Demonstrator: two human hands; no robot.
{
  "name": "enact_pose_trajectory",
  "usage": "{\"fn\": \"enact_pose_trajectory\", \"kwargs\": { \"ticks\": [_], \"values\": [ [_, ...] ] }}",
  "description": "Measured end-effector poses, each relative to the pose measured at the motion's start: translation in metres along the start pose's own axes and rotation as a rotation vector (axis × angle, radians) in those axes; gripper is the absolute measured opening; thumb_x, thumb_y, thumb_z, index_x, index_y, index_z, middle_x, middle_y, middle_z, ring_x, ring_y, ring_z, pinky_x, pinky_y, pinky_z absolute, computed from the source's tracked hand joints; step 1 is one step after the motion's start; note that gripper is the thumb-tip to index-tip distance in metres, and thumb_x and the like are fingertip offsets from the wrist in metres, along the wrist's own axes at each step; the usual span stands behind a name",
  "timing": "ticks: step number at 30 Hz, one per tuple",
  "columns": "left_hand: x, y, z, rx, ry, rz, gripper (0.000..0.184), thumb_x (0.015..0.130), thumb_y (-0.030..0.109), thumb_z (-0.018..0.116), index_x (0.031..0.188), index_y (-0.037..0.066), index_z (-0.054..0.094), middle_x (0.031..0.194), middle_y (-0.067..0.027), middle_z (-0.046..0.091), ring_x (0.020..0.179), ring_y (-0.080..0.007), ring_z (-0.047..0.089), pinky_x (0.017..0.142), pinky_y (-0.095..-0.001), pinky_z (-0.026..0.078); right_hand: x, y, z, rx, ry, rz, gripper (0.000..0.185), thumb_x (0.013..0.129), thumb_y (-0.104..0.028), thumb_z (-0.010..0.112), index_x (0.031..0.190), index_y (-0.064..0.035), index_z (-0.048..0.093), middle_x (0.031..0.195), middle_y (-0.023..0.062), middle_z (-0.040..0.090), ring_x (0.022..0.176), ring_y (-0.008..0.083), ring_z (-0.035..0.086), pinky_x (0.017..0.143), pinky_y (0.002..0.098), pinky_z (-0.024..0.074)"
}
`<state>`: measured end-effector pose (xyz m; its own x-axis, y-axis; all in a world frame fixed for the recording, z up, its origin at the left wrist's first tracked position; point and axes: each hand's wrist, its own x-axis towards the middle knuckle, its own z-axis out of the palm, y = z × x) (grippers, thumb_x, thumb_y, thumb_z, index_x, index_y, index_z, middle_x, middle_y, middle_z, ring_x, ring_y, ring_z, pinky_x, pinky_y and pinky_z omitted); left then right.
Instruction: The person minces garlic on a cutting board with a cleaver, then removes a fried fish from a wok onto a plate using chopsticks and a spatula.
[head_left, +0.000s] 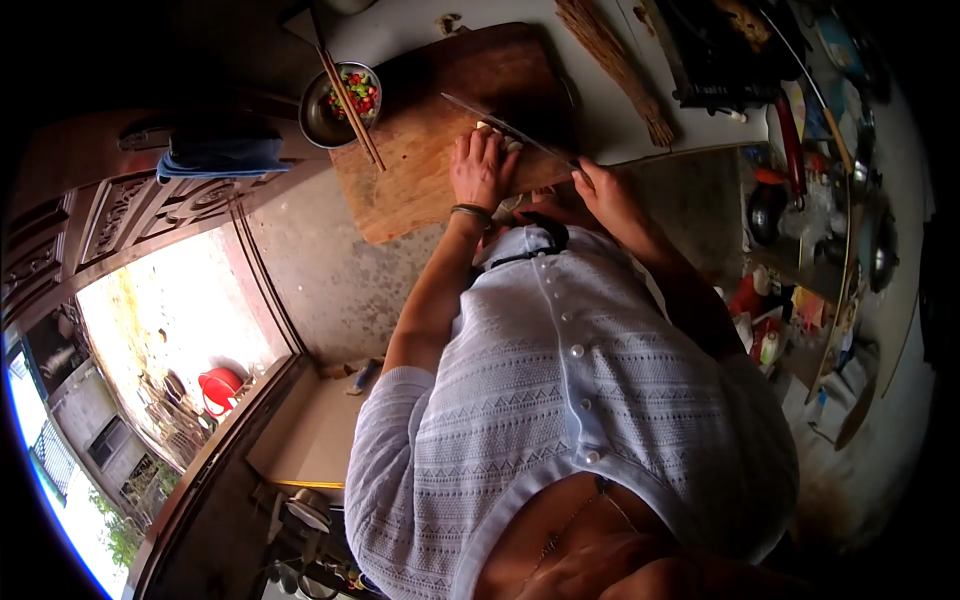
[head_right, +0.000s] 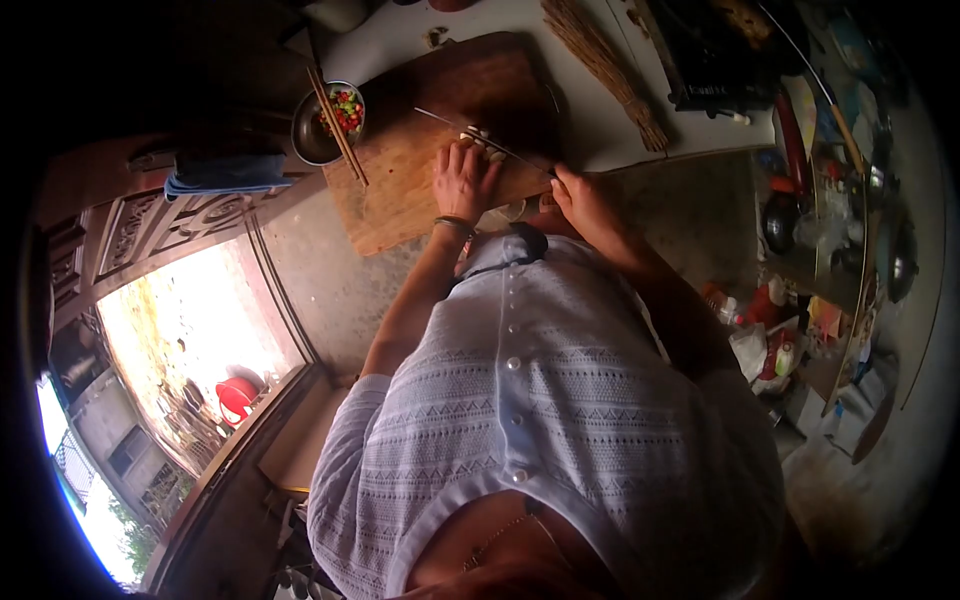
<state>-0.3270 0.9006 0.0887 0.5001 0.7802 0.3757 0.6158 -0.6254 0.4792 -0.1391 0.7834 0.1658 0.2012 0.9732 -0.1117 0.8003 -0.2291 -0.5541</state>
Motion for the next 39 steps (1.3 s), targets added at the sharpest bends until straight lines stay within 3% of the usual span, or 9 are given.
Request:
{"fn": "enact_pose_trajectory", "kwargs": {
  "ticks": [2,8,17,24,30,33,39],
  "values": [
    [-0.002,0.0,0.001,0.001,-0.008,-0.017,0.031,0.08,0.028,0.07,0.102,0.008,0.062,0.112,-0.0089,0.059,0.104,-0.0306,0.053,0.087,-0.0419,0.046,-0.004,-0.002,-0.013,0.084,-0.04,0.0,0.023,0.094,-0.024,0.058,0.105,-0.005,0.064,0.078,0.02,0.067,0.072,0.0399,0.065,0.063,0.0467,0.0519],
    [-0.002,-0.002,0.002,-0.016,-0.027,-0.032,0.031,0.081,0.028,0.069,0.103,0.007,0.062,0.114,-0.0096,0.058,0.105,-0.0313,0.052,0.088,-0.0426,0.046,0.002,-0.018,-0.009,-0.079,-0.031,-0.017,0.017,0.093,-0.022,0.058,0.095,-0.005,0.061,0.074,0.0185,0.066,0.07,0.0397,0.065,0.062,0.0474,0.0513],
    [-0.003,-0.002,0.003,-0.008,0.007,-0.021,0.028,0.081,0.027,0.07,0.099,0.007,0.062,0.113,-0.01,0.058,0.104,-0.0321,0.053,0.088,-0.0425,0.045,0.004,-0.015,-0.009,0.022,0.009,-0.017,0.015,0.092,-0.022,0.059,0.095,-0.0071,0.062,0.074,0.0186,0.066,0.07,0.0403,0.065,0.062,0.0479,0.0517],
    [-0.002,-0.002,0.0,-0.029,-0.019,-0.037,0.025,0.081,0.025,0.069,0.099,0.009,0.062,0.114,-0.0101,0.058,0.106,-0.0323,0.053,0.089,-0.0431,0.045,0.008,-0.03,-0.017,-0.077,-0.051,0.0,0.015,0.09,-0.023,0.061,0.094,-0.0083,0.063,0.073,0.0168,0.066,0.069,0.0392,0.065,0.063,0.0477,0.0514],
    [-0.005,-0.008,0.005,-0.076,0.036,-0.037,0.026,0.081,0.016,0.066,0.105,0.009,0.061,0.115,-0.0114,0.058,0.104,-0.0326,0.054,0.089,-0.0438,0.045,0.007,-0.016,-0.006,0.056,0.034,-0.013,0.015,0.09,-0.023,0.062,0.094,-0.0087,0.063,0.073,0.0163,0.066,0.069,0.0382,0.065,0.062,0.047,0.0511],
    [-0.005,-0.008,0.009,-0.042,0.166,-0.114,0.026,0.079,0.011,0.066,0.105,0.011,0.061,0.111,-0.0115,0.058,0.102,-0.0333,0.055,0.086,-0.0448,0.045,0.009,-0.016,-0.006,0.092,0.037,-0.005,0.015,0.09,-0.023,0.063,0.094,-0.0086,0.063,0.073,0.017,0.065,0.069,0.0383,0.065,0.062,0.0465,0.0511],
    [0.002,0.003,-0.015,-0.06,0.179,-0.15,0.026,0.078,0.011,0.066,0.104,0.01,0.062,0.107,-0.0096,0.06,0.099,-0.0327,0.057,0.084,-0.0449,0.046,0.012,-0.011,-0.004,0.061,0.01,0.009,0.016,0.091,-0.024,0.061,0.093,-0.0083,0.063,0.074,0.0176,0.065,0.069,0.039,0.065,0.062,0.0475,0.0513]
  ]
}}
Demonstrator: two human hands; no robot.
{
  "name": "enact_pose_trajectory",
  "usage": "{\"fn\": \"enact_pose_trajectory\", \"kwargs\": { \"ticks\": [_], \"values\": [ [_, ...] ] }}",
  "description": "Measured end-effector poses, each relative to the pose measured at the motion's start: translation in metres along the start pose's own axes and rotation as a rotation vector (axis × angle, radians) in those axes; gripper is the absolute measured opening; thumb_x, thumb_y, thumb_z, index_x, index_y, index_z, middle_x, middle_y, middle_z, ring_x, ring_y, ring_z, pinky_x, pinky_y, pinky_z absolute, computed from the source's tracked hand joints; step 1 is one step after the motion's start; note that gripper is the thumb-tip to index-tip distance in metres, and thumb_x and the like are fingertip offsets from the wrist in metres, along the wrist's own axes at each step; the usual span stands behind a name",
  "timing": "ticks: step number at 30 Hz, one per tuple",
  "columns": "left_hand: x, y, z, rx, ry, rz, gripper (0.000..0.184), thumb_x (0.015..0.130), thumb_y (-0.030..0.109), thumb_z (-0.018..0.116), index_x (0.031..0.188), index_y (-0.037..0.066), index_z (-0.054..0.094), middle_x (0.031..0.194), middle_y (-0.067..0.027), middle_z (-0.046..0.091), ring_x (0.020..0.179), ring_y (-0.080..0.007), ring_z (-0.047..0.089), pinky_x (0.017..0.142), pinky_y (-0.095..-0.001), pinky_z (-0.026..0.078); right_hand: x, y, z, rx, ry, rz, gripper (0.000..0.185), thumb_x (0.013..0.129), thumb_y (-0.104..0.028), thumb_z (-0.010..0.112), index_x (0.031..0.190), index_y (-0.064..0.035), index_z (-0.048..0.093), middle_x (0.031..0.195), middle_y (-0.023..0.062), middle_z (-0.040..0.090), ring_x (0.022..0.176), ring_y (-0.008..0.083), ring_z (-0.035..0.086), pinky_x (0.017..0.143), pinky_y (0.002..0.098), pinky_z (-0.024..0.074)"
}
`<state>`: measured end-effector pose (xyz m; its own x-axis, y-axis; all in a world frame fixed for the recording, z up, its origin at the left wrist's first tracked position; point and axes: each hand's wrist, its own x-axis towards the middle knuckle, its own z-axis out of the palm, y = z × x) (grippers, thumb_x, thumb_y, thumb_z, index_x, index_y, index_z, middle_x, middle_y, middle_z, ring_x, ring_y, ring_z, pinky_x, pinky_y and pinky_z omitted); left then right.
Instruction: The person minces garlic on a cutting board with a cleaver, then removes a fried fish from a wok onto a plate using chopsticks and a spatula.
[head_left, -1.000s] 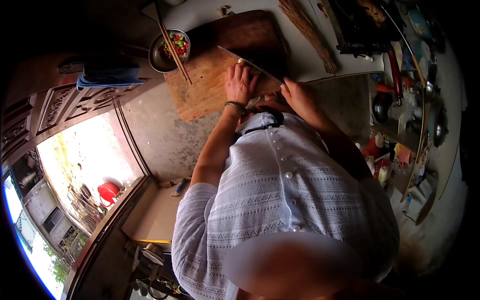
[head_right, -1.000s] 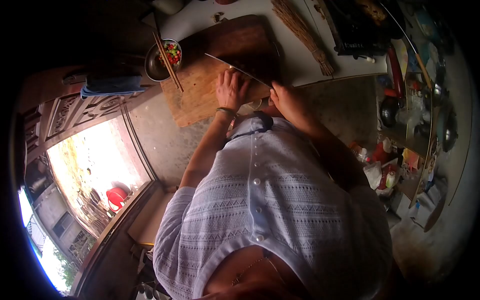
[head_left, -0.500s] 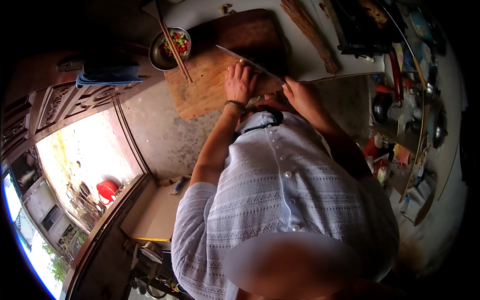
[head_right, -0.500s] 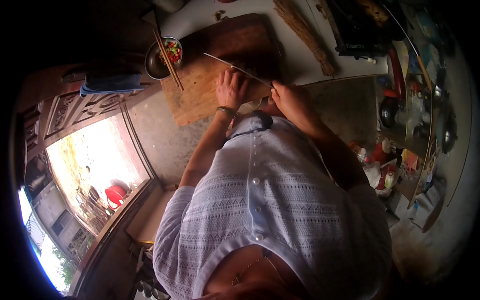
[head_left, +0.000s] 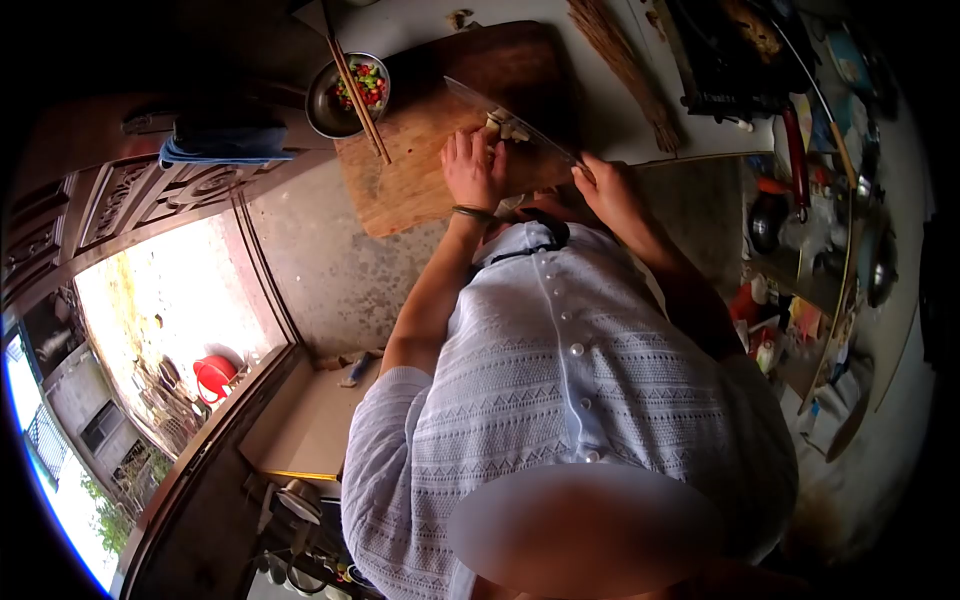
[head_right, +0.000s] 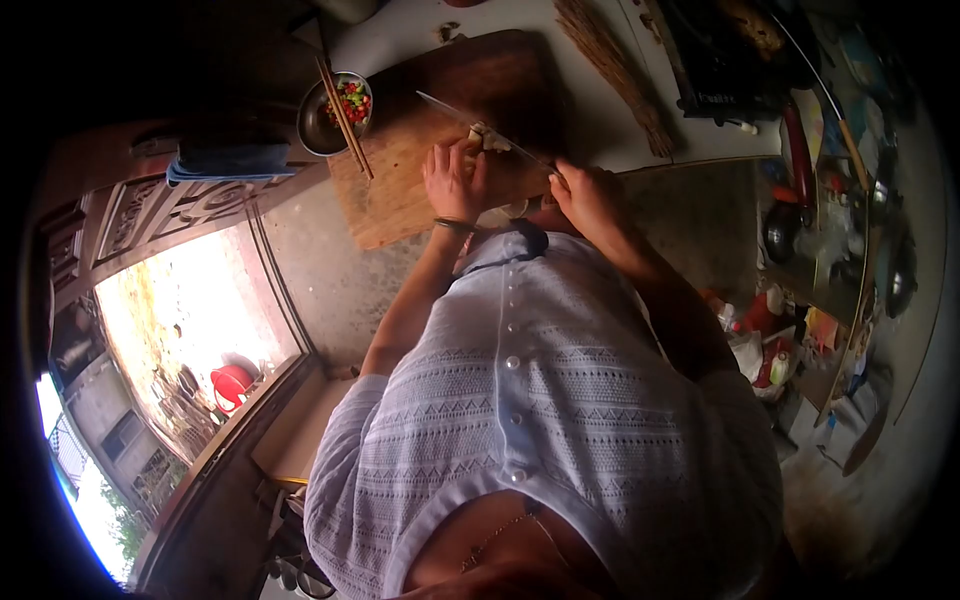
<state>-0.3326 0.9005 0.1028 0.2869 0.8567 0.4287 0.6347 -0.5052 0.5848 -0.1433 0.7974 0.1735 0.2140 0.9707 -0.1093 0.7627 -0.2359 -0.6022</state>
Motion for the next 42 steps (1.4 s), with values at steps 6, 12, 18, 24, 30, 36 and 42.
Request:
{"fn": "enact_pose_trajectory", "kwargs": {
  "ticks": [6,12,18,24,30,36,42],
  "values": [
    [-0.003,-0.016,0.018,-0.002,-0.059,0.064,0.02,0.08,0.013,0.066,0.099,0.008,0.064,0.104,-0.0103,0.06,0.096,-0.0314,0.057,0.081,-0.0432,0.046,0.004,-0.019,-0.011,-0.134,-0.059,-0.015,0.018,0.092,-0.024,0.059,0.097,-0.0077,0.062,0.076,0.0179,0.066,0.071,0.0399,0.065,0.063,0.0491,0.0518],
    [-0.003,-0.014,0.02,-0.04,-0.032,0.075,0.018,0.079,0.015,0.068,0.096,0.008,0.065,0.104,-0.0097,0.06,0.095,-0.0309,0.057,0.079,-0.0423,0.046,0.009,-0.019,-0.002,-0.197,-0.032,-0.078,0.021,0.092,-0.024,0.059,0.102,-0.0059,0.064,0.075,0.0181,0.066,0.069,0.0399,0.065,0.062,0.0471,0.0519],
    [-0.006,-0.006,0.018,0.059,-0.057,0.088,0.022,0.08,0.022,0.07,0.096,0.009,0.064,0.105,-0.0105,0.059,0.099,-0.0313,0.055,0.08,-0.0431,0.045,0.012,-0.008,0.021,-0.168,-0.016,-0.081,0.02,0.092,-0.025,0.06,0.1,-0.0065,0.064,0.076,0.0189,0.066,0.07,0.0402,0.064,0.061,0.0482,0.0515],
    [-0.013,-0.012,0.017,0.03,-0.034,0.056,0.021,0.081,0.023,0.069,0.097,0.01,0.063,0.102,-0.0109,0.058,0.098,-0.0318,0.055,0.08,-0.0448,0.045,0.01,-0.024,-0.009,-0.09,-0.058,-0.044,0.018,0.092,-0.024,0.059,0.095,-0.0066,0.062,0.074,0.0191,0.065,0.07,0.0412,0.064,0.061,0.0486,0.051],
    [-0.01,-0.012,0.016,0.022,-0.089,0.086,0.019,0.082,0.022,0.069,0.096,0.009,0.063,0.102,-0.0105,0.059,0.096,-0.0325,0.056,0.081,-0.0441,0.046,0.014,-0.027,-0.007,-0.156,-0.105,-0.045,0.019,0.091,-0.024,0.06,0.099,-0.0067,0.064,0.075,0.0194,0.066,0.072,0.0413,0.064,0.062,0.0486,0.0515],
    [-0.01,-0.014,0.017,-0.036,-0.076,0.1,0.02,0.081,0.023,0.07,0.095,0.009,0.063,0.106,-0.0114,0.059,0.097,-0.0335,0.055,0.082,-0.0441,0.046,0.02,-0.012,0.021,-0.18,-0.023,-0.119,0.022,0.091,-0.025,0.06,0.103,-0.0071,0.065,0.076,0.0202,0.066,0.071,0.0412,0.064,0.062,0.0485,0.0518],
    [-0.019,-0.016,-0.001,0.041,-0.074,0.072,0.03,0.08,0.029,0.071,0.101,0.01,0.062,0.112,-0.0144,0.056,0.102,-0.036,0.053,0.088,-0.0466,0.043,0.014,-0.033,-0.004,-0.145,-0.054,-0.098,0.021,0.09,-0.024,0.06,0.102,-0.0068,0.065,0.075,0.0204,0.066,0.07,0.0411,0.064,0.061,0.0492,0.0517]
  ]
}}
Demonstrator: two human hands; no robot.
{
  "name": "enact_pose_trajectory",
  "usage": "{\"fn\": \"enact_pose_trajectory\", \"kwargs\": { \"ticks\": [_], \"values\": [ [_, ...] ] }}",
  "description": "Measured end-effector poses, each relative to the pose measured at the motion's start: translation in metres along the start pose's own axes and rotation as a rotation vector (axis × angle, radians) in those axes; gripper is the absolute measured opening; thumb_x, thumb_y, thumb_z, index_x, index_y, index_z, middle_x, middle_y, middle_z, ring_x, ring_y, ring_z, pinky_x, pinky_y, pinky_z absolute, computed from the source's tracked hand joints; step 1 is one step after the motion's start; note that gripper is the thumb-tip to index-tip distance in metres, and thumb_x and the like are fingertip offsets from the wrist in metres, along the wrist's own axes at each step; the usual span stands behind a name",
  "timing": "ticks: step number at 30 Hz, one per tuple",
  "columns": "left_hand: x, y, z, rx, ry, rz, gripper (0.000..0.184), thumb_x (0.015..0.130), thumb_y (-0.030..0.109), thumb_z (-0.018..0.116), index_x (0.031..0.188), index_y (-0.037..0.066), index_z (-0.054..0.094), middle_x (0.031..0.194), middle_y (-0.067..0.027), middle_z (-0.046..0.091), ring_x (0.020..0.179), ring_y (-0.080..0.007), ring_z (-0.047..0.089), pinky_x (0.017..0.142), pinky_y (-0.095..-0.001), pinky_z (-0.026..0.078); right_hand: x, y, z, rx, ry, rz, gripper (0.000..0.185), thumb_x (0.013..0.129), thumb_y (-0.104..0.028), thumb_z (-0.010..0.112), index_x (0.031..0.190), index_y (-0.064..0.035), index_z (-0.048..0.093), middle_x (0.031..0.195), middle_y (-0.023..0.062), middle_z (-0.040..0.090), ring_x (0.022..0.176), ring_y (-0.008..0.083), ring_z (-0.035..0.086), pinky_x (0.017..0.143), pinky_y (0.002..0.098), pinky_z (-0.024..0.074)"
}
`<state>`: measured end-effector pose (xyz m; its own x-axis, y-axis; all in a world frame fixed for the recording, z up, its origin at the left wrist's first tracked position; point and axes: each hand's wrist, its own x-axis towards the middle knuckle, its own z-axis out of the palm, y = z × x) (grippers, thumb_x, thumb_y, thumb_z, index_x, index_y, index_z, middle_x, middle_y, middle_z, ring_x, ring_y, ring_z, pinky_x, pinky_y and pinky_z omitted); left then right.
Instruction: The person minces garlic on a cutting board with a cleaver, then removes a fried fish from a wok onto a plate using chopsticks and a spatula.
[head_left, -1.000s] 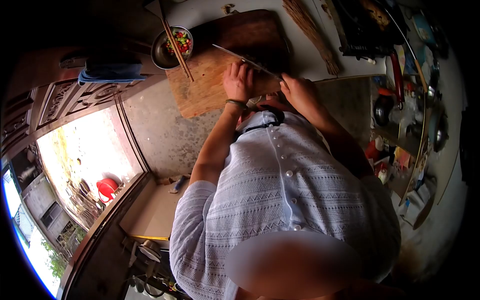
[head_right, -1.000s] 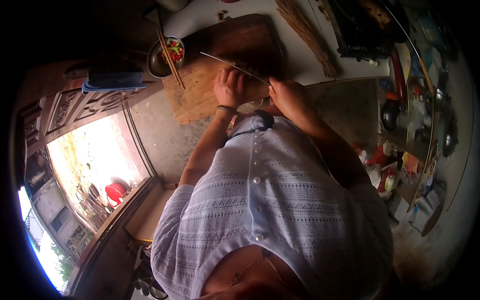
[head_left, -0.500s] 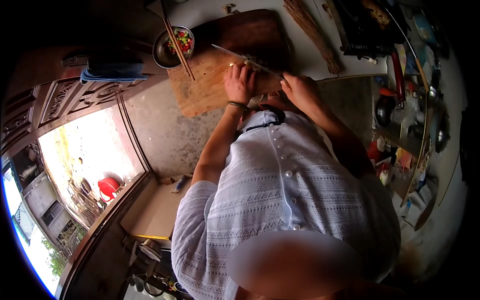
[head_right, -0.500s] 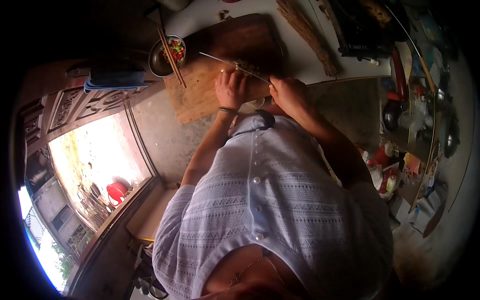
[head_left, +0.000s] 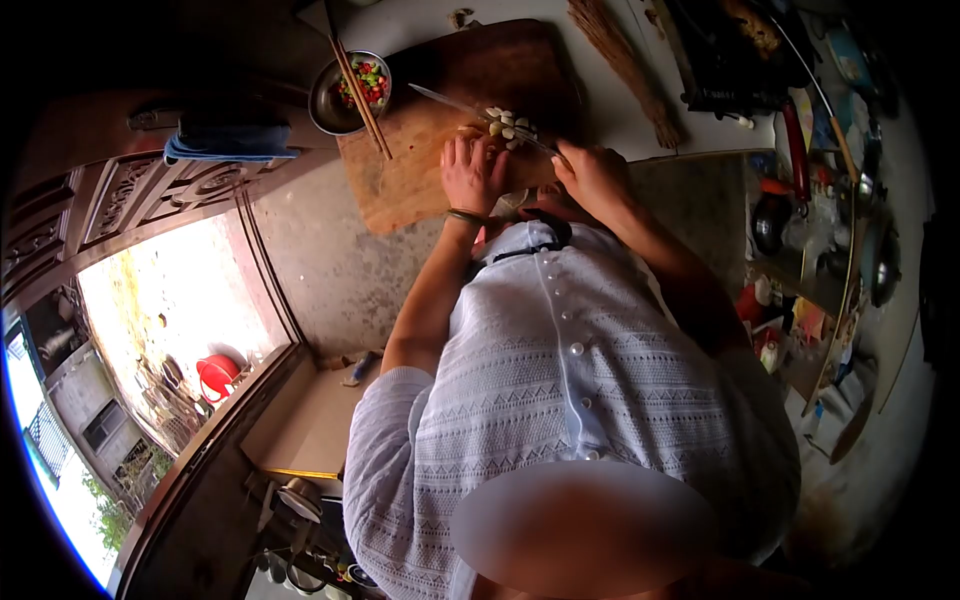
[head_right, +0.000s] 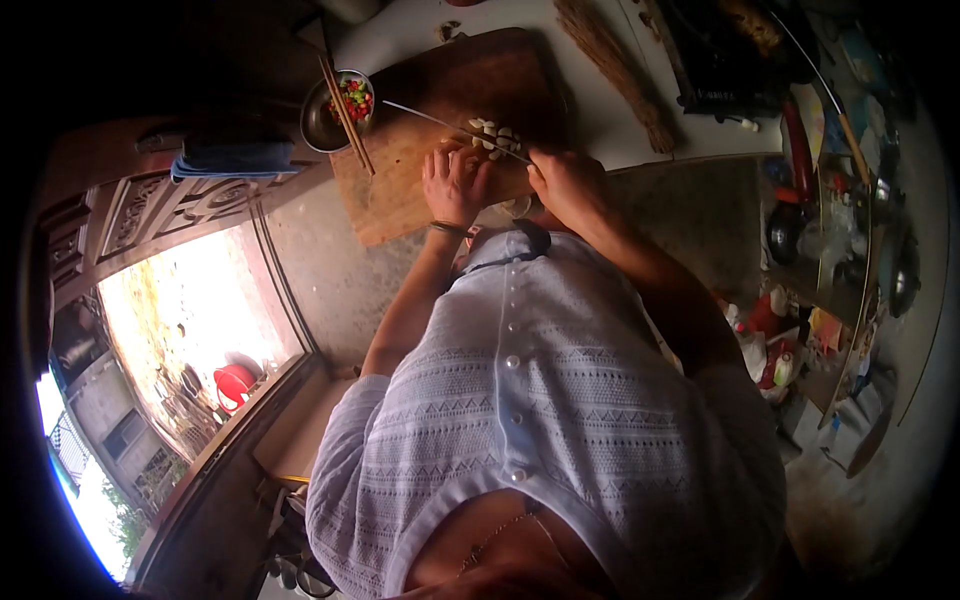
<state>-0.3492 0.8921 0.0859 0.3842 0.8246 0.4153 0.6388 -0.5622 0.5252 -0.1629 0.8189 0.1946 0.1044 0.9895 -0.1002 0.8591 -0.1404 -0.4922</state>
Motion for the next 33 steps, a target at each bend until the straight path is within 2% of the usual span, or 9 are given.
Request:
{"fn": "enact_pose_trajectory", "kwargs": {
  "ticks": [7,11,12,14,16,19,22,29,33],
  "values": [
    [0.007,-0.006,-0.022,0.017,0.01,0.013,0.038,0.078,0.029,0.068,0.108,0.008,0.058,0.119,-0.0164,0.054,0.106,-0.0382,0.051,0.09,-0.0492,0.042,0.007,0.009,0.035,-0.045,0.015,-0.002,0.023,0.09,-0.024,0.06,0.107,-0.0084,0.066,0.075,0.0196,0.066,0.071,0.0402,0.065,0.063,0.0493,0.0522],
    [0.0,-0.018,-0.024,-0.025,-0.118,0.015,0.046,0.075,0.023,0.074,0.115,0.01,0.056,0.12,-0.0138,0.056,0.107,-0.0366,0.054,0.09,-0.0457,0.044,0.015,0.009,0.029,-0.033,0.0,0.004,0.025,0.09,-0.025,0.06,0.108,-0.0076,0.066,0.077,0.0195,0.067,0.072,0.0398,0.066,0.064,0.0481,0.0526],
    [-0.001,-0.016,-0.024,-0.018,-0.105,0.005,0.046,0.075,0.023,0.074,0.115,0.01,0.056,0.119,-0.0134,0.056,0.106,-0.0361,0.055,0.089,-0.045,0.045,0.018,0.012,0.026,0.058,-0.004,0.014,0.026,0.09,-0.025,0.061,0.108,-0.0076,0.066,0.079,0.0195,0.067,0.074,0.0396,0.066,0.064,0.0473,0.0526],
    [-0.003,-0.013,-0.023,-0.001,-0.073,-0.016,0.046,0.074,0.023,0.076,0.114,0.01,0.056,0.119,-0.0127,0.057,0.104,-0.0351,0.056,0.088,-0.0436,0.046,0.015,0.01,0.015,0.034,0.006,0.015,0.023,0.09,-0.025,0.061,0.105,-0.0072,0.065,0.078,0.0196,0.066,0.073,0.04,0.065,0.063,0.0474,0.0519],
    [-0.005,-0.013,-0.023,-0.003,-0.048,-0.04,0.045,0.075,0.023,0.076,0.113,0.01,0.057,0.117,-0.0125,0.057,0.103,-0.0348,0.056,0.086,-0.0438,0.047,0.01,0.001,0.001,0.068,-0.033,0.054,0.019,0.091,-0.025,0.061,0.096,-0.0062,0.063,0.076,0.02,0.065,0.072,0.0408,0.064,0.061,0.0483,0.0501],
    [-0.008,-0.012,-0.027,-0.022,-0.038,-0.003,0.04,0.076,0.022,0.076,0.111,0.011,0.059,0.116,-0.0113,0.058,0.102,-0.0338,0.057,0.084,-0.0434,0.048,-0.001,-0.001,-0.002,0.02,0.032,-0.023,0.019,0.09,-0.024,0.061,0.091,-0.0052,0.061,0.074,0.0198,0.064,0.07,0.0414,0.063,0.06,0.0488,0.049],
    [-0.008,-0.014,-0.023,-0.029,-0.02,0.02,0.033,0.078,0.019,0.074,0.108,0.011,0.061,0.113,-0.0097,0.059,0.1,-0.0326,0.058,0.082,-0.0422,0.049,-0.008,-0.007,-0.005,0.018,-0.07,0.025,0.019,0.09,-0.024,0.062,0.092,-0.0054,0.061,0.075,0.0201,0.065,0.071,0.0415,0.064,0.06,0.0488,0.0496],
    [0.001,-0.009,-0.009,0.001,0.016,0.017,0.02,0.08,0.014,0.07,0.098,0.01,0.064,0.103,-0.0092,0.061,0.095,-0.0321,0.059,0.076,-0.041,0.051,-0.012,-0.009,0.001,0.035,-0.035,0.027,0.018,0.09,-0.023,0.061,0.092,-0.0055,0.062,0.077,0.0205,0.065,0.073,0.0413,0.064,0.062,0.049,0.051],
    [0.004,-0.009,0.002,0.008,0.058,0.019,0.019,0.08,0.015,0.07,0.097,0.01,0.063,0.103,-0.0094,0.06,0.093,-0.0324,0.059,0.075,-0.042,0.051,-0.007,-0.006,0.002,0.007,-0.053,0.024,0.018,0.09,-0.023,0.061,0.095,-0.0055,0.063,0.077,0.0201,0.066,0.073,0.0409,0.065,0.063,0.0489,0.0515]
  ]
}}
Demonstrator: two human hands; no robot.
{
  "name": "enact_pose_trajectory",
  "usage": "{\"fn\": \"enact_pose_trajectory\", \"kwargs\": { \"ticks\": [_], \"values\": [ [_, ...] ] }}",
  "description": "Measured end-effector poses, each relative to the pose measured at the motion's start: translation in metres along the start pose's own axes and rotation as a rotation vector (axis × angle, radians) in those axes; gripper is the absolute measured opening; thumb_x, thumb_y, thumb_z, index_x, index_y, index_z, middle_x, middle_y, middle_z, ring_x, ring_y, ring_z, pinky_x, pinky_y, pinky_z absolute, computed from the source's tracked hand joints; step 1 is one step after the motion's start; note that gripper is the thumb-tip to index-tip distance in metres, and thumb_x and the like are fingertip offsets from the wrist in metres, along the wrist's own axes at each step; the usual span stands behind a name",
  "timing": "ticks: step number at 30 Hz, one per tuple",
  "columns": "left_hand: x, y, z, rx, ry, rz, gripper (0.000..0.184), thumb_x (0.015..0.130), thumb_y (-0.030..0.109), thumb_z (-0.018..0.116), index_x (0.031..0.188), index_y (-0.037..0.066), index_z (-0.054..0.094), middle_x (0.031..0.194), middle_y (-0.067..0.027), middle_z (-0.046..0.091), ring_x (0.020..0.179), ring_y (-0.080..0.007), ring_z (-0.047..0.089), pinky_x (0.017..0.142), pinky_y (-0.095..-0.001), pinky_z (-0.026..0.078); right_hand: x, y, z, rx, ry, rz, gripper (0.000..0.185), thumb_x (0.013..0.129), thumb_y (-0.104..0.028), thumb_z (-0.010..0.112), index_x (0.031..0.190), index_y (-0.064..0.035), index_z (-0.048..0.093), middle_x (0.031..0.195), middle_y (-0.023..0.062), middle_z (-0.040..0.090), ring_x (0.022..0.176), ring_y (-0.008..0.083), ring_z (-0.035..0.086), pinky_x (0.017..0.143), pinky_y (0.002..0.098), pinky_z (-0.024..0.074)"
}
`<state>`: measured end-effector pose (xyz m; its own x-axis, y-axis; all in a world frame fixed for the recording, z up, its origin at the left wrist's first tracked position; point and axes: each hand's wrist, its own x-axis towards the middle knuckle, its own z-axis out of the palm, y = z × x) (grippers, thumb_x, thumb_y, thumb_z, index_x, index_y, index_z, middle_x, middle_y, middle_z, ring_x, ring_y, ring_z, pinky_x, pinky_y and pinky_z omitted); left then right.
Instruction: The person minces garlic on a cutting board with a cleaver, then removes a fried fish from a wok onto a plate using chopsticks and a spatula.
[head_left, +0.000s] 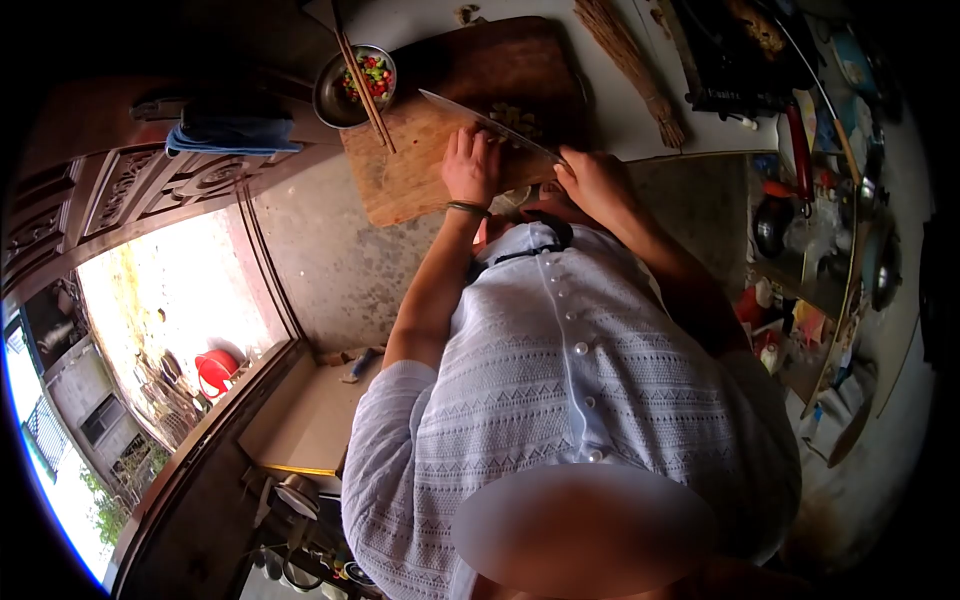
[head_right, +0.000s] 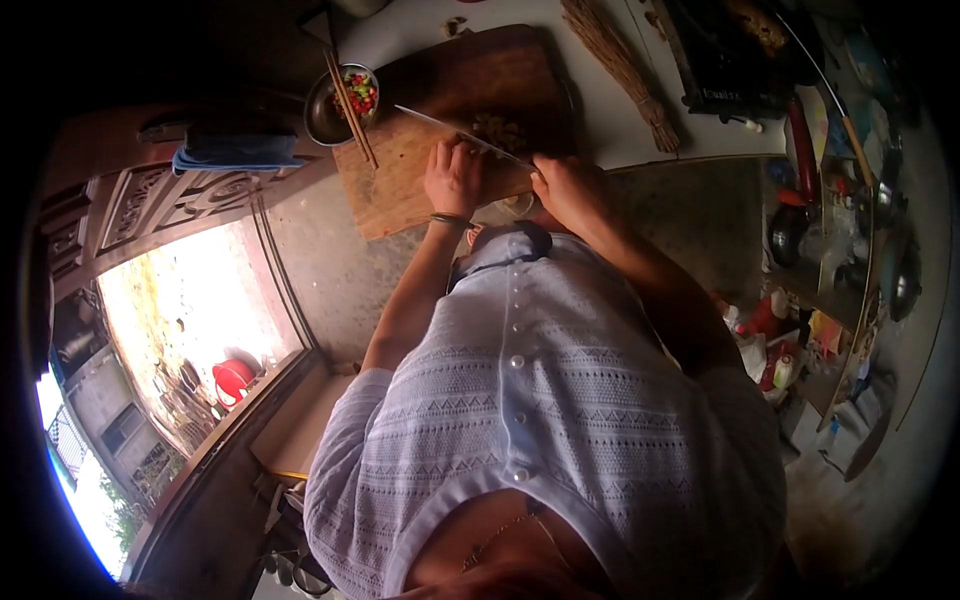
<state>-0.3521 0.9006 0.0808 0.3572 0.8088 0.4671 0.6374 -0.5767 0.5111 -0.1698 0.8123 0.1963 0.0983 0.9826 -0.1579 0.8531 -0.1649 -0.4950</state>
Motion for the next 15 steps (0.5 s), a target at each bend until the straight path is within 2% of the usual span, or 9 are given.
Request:
{"fn": "enact_pose_trajectory", "kwargs": {
  "ticks": [7,15],
  "values": [
    [-0.002,0.001,-0.003,-0.019,0.012,-0.034,0.017,0.081,0.015,0.069,0.096,0.01,0.063,0.104,-0.01,0.06,0.095,-0.0324,0.06,0.074,-0.0419,0.051,0.015,0.008,0.03,0.025,0.076,-0.05,0.019,0.089,-0.019,0.061,0.102,-0.006,0.066,0.077,0.0192,0.068,0.073,0.0383,0.067,0.066,0.0483,0.053],
    [-0.006,-0.003,0.002,-0.011,-0.014,-0.017,0.017,0.083,0.015,0.067,0.099,0.011,0.063,0.105,-0.0098,0.06,0.094,-0.0326,0.059,0.073,-0.042,0.052,0.007,-0.009,-0.001,0.01,-0.015,-0.032,0.022,0.091,-0.023,0.061,0.103,-0.0052,0.066,0.077,0.0198,0.067,0.072,0.0394,0.066,0.064,0.0476,0.0523]
  ]
}}
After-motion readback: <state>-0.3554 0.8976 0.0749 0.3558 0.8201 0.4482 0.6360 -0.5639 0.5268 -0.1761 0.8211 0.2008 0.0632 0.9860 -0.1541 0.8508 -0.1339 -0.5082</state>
